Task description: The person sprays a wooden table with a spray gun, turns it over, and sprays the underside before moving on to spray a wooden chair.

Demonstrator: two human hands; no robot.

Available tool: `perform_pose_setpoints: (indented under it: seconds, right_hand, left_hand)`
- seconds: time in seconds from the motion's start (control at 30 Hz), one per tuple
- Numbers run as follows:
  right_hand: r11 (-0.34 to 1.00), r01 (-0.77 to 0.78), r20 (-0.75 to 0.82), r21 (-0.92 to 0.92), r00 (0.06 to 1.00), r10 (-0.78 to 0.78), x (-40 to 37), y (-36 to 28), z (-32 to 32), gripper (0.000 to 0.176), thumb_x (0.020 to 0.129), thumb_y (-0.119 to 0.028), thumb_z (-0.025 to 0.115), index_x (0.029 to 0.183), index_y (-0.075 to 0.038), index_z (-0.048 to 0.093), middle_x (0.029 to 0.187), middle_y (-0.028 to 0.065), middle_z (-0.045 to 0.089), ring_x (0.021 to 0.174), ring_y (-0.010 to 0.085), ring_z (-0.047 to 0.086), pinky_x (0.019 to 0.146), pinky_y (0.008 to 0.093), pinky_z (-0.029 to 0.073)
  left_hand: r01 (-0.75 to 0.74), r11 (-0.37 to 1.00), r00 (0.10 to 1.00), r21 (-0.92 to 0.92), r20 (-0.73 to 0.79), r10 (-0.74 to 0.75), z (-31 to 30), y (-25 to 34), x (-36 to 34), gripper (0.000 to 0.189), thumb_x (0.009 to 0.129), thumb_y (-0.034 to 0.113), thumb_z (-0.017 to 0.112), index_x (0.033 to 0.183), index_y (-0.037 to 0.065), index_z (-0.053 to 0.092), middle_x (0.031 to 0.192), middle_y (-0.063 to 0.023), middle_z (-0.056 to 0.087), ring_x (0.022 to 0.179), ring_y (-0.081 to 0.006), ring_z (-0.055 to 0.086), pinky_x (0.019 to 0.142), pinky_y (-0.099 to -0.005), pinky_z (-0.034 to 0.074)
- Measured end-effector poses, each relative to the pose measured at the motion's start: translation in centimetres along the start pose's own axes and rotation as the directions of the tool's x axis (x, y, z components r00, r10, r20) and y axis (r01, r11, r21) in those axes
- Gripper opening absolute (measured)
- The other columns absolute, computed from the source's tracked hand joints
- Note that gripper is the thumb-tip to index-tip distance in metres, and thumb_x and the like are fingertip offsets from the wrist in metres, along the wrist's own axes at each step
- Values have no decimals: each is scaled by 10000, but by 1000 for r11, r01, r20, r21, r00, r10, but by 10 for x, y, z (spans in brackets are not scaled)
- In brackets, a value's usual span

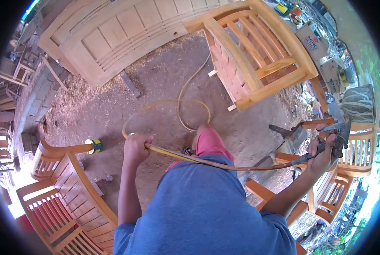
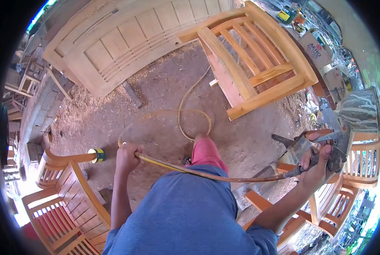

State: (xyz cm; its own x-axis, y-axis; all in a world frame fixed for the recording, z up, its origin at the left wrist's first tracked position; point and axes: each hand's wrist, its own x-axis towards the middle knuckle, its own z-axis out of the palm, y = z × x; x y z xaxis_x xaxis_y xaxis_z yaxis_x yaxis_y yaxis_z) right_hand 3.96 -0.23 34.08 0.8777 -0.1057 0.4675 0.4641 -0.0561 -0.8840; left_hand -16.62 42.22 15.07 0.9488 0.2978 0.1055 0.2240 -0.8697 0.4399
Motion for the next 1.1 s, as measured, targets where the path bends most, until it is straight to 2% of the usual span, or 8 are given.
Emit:
perform_pose_setpoints:
  seconds: [0.13, 0.37, 0.4, 0.5, 0.73, 0.93, 1.03, 1.1]
  right_hand:
    - [997, -66, -97, -33, 993, 63, -8, 9, 26, 489, 943, -331, 606, 1212, 45, 447, 936, 190, 621, 377, 61, 396, 343, 199, 303]
    - [983, -156, 82, 92, 985, 149, -4, 55, 111, 564, 949, -379, 585, 1297, 26, 402, 936, 191, 615, 393, 49, 382, 365, 188, 294]
    - [991, -133, 68, 14, 989, 132, -1, 59, 138, 375, 991, -338, 510, 1160, -5, 478, 909, 150, 627, 404, 46, 386, 357, 186, 301]
    - [968, -219, -42, -126, 976, 215, 4, 78, 207, 333, 986, -327, 522, 1129, -26, 516, 863, 102, 645, 423, 39, 391, 367, 184, 299]
    - [923, -380, -40, -61, 925, 378, -32, 109, 296, 190, 975, -202, 532, 1009, -37, 618, 819, 16, 633, 507, 27, 414, 435, 198, 319]
    - [855, -480, -87, -197, 877, 473, -96, 129, 338, 214, 909, -65, 605, 1101, 28, 624, 843, 38, 645, 693, 78, 561, 634, 251, 464]
    - [846, -480, -254, -232, 869, 423, -107, 114, 378, 234, 904, -75, 616, 1105, 45, 622, 811, 28, 632, 691, 75, 553, 629, 248, 457]
    - [841, -429, -433, -331, 861, 269, -127, 115, 411, 133, 936, -129, 606, 974, -7, 642, 730, -27, 560, 626, 56, 506, 555, 208, 386]
  left_hand:
    - [-76, 994, 994, 78, -77, 82, -5, -29, 40, 290, 833, 188, 670, 621, 41, 537, 626, -147, 558, 626, -368, 557, 582, -468, 417]
    - [-116, 991, 993, 66, -4, 117, -23, -113, 105, 182, 787, 136, 675, 657, 55, 577, 651, -134, 584, 649, -360, 585, 581, -448, 445]
    - [-88, 993, 996, 74, 2, 88, -28, -127, 112, 154, 772, 120, 676, 664, 55, 588, 661, -133, 594, 660, -358, 594, 585, -443, 454]
    - [13, 997, 1000, 71, 3, -13, -48, -173, 116, 83, 731, 75, 668, 677, 52, 608, 688, -139, 617, 683, -351, 616, 602, -433, 474]
    - [93, 983, 995, 157, -58, -85, -86, -255, 166, 46, 702, 40, 654, 676, 29, 617, 701, -170, 624, 687, -363, 619, 622, -435, 486]
    - [-147, 956, 972, 253, 218, 91, -70, -322, 271, 153, 766, 94, 668, 644, 25, 604, 668, -176, 607, 677, -381, 599, 628, -475, 467]
    - [-333, 926, 902, 180, 347, 257, -56, -332, 341, 183, 771, 139, 686, 625, 46, 625, 667, -171, 617, 681, -372, 607, 650, -473, 471]
    - [-447, 872, 836, 200, 440, 328, -42, -357, 385, 155, 753, 142, 687, 625, 66, 645, 664, -164, 624, 673, -367, 612, 662, -464, 475]
